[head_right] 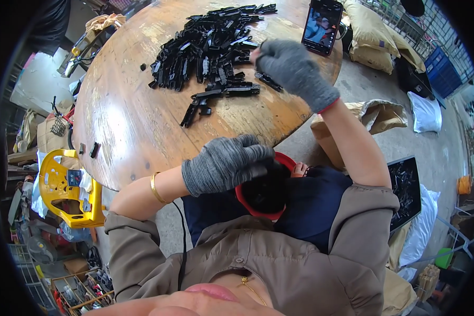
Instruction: Manually sorting and organizing small black plastic components on a wooden table.
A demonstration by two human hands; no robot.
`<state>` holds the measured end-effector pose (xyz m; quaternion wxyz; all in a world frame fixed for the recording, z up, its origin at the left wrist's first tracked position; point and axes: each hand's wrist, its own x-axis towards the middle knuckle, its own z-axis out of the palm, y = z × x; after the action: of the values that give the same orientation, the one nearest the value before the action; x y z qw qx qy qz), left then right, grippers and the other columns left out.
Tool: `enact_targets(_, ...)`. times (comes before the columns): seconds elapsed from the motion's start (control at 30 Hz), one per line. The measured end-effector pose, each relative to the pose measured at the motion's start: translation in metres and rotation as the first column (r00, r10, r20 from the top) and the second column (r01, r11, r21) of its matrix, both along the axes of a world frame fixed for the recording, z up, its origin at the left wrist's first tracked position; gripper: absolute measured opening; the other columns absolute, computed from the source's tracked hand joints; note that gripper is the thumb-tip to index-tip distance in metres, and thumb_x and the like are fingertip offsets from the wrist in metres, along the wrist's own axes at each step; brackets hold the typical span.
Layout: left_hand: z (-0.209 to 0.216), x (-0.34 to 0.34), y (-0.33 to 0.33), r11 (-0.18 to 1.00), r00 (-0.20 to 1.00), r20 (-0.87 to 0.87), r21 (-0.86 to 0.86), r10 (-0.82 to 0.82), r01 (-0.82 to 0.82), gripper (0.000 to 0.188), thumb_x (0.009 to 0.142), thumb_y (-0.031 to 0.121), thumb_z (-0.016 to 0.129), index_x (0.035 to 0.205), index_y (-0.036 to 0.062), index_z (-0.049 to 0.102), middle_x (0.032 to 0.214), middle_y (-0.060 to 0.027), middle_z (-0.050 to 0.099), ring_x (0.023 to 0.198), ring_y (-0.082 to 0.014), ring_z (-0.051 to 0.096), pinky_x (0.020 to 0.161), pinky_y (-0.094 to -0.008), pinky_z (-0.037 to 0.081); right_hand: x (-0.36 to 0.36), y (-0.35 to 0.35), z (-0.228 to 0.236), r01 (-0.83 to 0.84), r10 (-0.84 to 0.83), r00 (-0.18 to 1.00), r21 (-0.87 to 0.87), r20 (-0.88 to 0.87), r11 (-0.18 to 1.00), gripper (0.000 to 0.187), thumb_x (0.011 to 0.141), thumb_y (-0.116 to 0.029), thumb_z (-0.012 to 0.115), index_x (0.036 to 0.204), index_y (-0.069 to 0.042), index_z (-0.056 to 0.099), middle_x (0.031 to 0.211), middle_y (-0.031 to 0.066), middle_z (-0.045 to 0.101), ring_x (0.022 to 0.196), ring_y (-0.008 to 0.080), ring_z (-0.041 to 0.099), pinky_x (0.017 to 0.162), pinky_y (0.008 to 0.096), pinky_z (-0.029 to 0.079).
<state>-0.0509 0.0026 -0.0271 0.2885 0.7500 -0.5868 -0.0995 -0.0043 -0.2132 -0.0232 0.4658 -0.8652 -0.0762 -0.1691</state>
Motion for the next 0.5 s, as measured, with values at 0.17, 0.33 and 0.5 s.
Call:
enact_targets(0.17,-0.017,0.042,0.008,0.882,0.941,-0.154,-0.331,0.300,-0.336,0.026,0.075,0.027,0.064,0.098,0.0142,0.060,0.091,-0.0115,0.054,0.077,-0.0274,0.057,0.065,-0.0348,0.048,0.018,0.015,-0.004,0.021,0.149,0.959,-0.582,0.243,0.813,0.015,0.075,-0.014,0.057,0.084,-0.003,0.062,0.079,0.0122,0.061,0.073,0.0256,0.059,0.068,0.0329,0.048)
enact_targets(0.33,-0.009,0.087,0.018,0.827,0.702,0.505,-0.043,0.502,-0.560,0.024,0.079,0.025,0.058,0.099,0.0112,0.058,0.090,-0.0108,0.055,0.090,-0.0303,0.053,0.075,-0.0385,0.045,0.040,0.021,-0.004,-0.069,0.113,0.993,-0.679,0.021,0.731,0.017,0.073,-0.017,0.054,0.082,-0.007,0.062,0.078,0.0129,0.060,0.076,0.0304,0.058,0.071,0.0377,0.046)
enact_targets(0.5,-0.009,0.087,0.013,0.818,0.699,0.546,0.045,0.461,-0.574,0.026,0.078,0.024,0.056,0.100,0.0100,0.056,0.098,-0.0119,0.054,0.095,-0.0321,0.050,0.082,-0.0393,0.043,0.034,0.030,-0.002,0.008,0.004,1.000,-0.742,0.014,0.670,0.016,0.072,-0.015,0.053,0.083,-0.006,0.061,0.079,0.0142,0.059,0.080,0.0310,0.057,0.072,0.0395,0.046)
